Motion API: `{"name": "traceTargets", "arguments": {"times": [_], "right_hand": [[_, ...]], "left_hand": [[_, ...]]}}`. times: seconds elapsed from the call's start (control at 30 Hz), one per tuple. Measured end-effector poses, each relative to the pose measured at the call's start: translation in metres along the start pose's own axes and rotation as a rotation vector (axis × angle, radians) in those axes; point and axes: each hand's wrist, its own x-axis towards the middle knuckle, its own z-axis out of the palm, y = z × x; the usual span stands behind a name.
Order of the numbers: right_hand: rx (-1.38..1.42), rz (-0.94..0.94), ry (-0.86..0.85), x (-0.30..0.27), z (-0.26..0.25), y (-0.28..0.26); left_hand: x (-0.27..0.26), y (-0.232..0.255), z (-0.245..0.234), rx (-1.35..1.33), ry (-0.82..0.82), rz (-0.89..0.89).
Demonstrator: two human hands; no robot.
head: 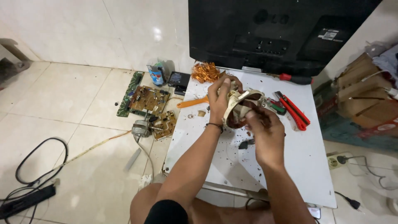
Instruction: Disassembling a plastic housing component using a utility knife and pliers on a white surface.
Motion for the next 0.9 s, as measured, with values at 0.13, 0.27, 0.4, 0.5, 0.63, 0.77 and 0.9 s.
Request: {"name": "traceTargets", "arguments": {"times": [0.13,0.27,0.4,0.5,0.63,0.77,0.9], "right_hand": [[0.387,0.193,0.009,0.008,0.004,-0.005],[0.433,0.204,-0.049,0.017,0.003,0.005],[0.428,0.23,-0.079,0.01,0.003,-0.01],[0.317,0.176,-0.072,0.005,0.002,-0.026],[0.185,0.108,-0.099,0.005,0.002,-0.022],[-0.357,-0.141,-0.016,0.018,0.008,-0.01],[-0.544,-0.208,-0.02,0.004,0.007,-0.019]], "left_hand": [[-0.004,-0.007,-0.002,0.057,0.035,-0.004],[-0.005,-0.006,0.003,0.0,0.048,0.064],[-0.004,-0.005,0.001,0.064,0.04,0.047],[-0.006,0.001,0.003,0.013,-0.013,0.052],[-0.006,0.001,0.006,-0.045,-0.002,0.027],[-0.006,0.004,0.005,-0.044,-0.03,0.007],[-0.004,-0.016,0.002,0.009,-0.08,-0.073]]}}
